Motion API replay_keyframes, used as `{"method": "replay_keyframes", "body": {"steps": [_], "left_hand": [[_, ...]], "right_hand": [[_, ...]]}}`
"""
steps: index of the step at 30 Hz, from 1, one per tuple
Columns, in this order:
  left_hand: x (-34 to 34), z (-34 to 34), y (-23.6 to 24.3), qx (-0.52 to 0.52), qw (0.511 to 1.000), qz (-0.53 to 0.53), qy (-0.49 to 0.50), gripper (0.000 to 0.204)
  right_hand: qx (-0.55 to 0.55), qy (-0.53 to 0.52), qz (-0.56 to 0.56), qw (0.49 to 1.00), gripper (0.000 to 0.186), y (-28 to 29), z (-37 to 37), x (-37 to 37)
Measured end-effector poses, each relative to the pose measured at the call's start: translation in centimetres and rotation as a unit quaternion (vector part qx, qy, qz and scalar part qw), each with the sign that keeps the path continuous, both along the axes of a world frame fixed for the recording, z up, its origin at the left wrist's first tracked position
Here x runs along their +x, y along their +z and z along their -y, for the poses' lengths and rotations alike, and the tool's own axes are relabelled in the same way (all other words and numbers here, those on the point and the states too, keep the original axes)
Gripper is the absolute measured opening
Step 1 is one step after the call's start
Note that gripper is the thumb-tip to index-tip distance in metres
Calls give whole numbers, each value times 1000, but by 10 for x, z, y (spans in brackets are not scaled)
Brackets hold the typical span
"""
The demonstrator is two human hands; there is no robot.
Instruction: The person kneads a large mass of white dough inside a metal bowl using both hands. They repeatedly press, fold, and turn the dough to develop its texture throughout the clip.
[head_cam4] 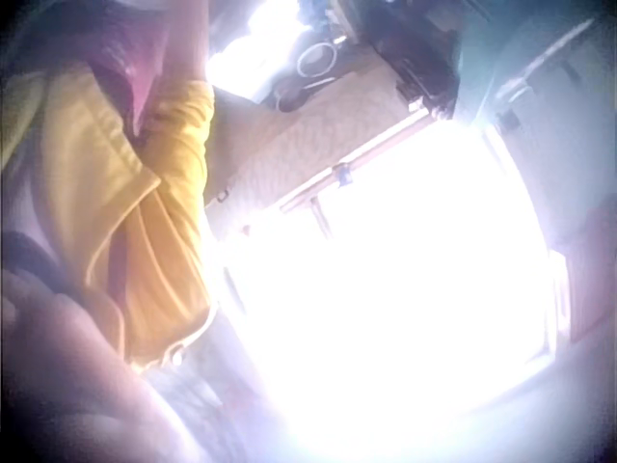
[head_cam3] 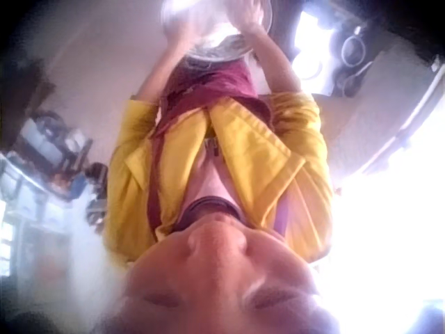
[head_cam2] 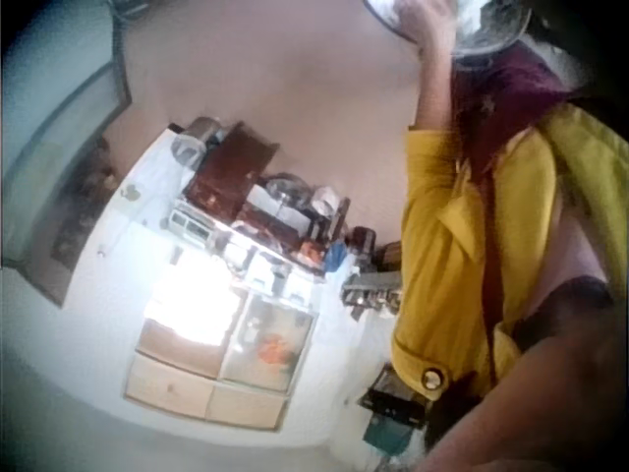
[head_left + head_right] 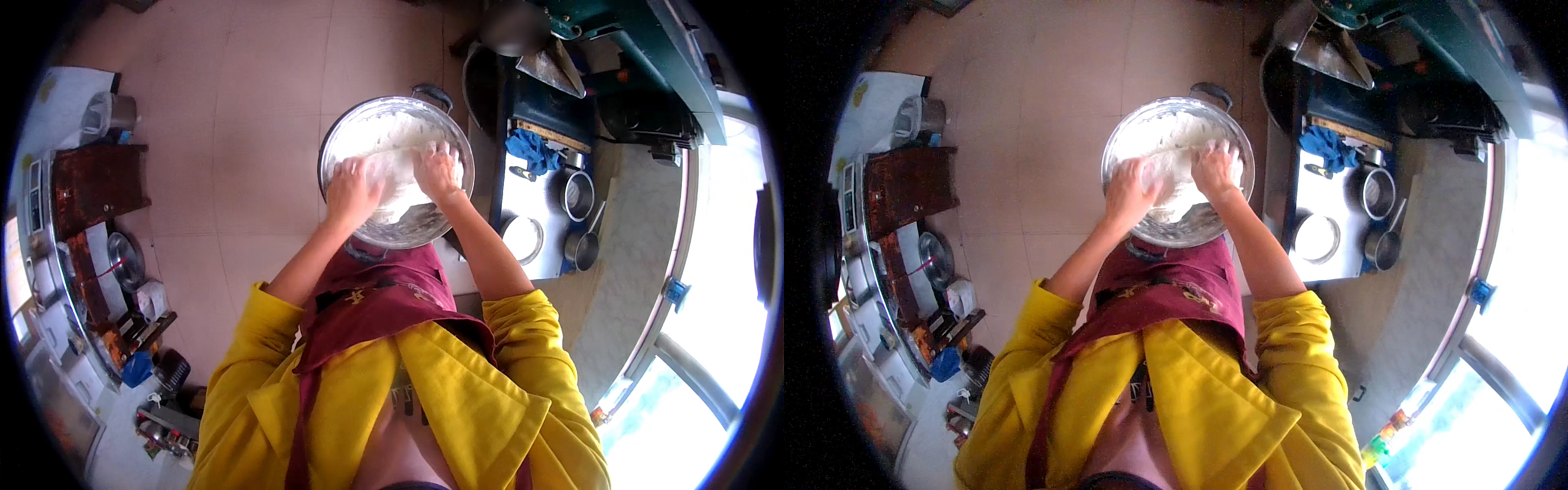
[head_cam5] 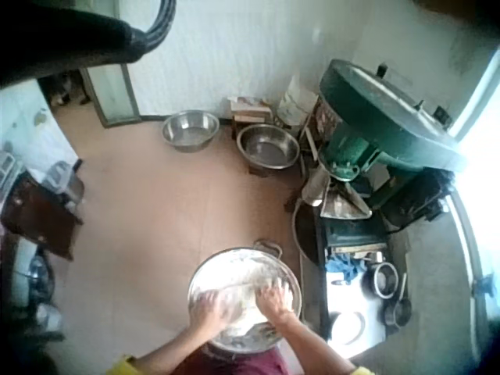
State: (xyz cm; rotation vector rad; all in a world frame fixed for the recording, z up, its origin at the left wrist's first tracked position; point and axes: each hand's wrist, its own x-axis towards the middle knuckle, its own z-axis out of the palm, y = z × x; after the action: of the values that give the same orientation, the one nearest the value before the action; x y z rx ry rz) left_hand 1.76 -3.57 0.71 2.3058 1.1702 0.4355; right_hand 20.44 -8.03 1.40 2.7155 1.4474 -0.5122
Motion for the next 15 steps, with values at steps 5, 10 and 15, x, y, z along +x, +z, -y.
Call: {"method": "replay_keyframes", "body": {"steps": [5, 10, 15], "left_hand": [[-18, 29, 4, 79, 992, -15, -97, 35], [-18, 33, 14, 9, 998, -16, -65, 29], [-9, 36, 17, -1, 998, -24, -62, 27]], "right_hand": [[-118, -63, -164, 977, 63, -23, 1, 36], [-1, -236, -261, 936, 59, 7, 5, 21], [105, -288, -18, 952, 46, 1, 5, -49]]}}
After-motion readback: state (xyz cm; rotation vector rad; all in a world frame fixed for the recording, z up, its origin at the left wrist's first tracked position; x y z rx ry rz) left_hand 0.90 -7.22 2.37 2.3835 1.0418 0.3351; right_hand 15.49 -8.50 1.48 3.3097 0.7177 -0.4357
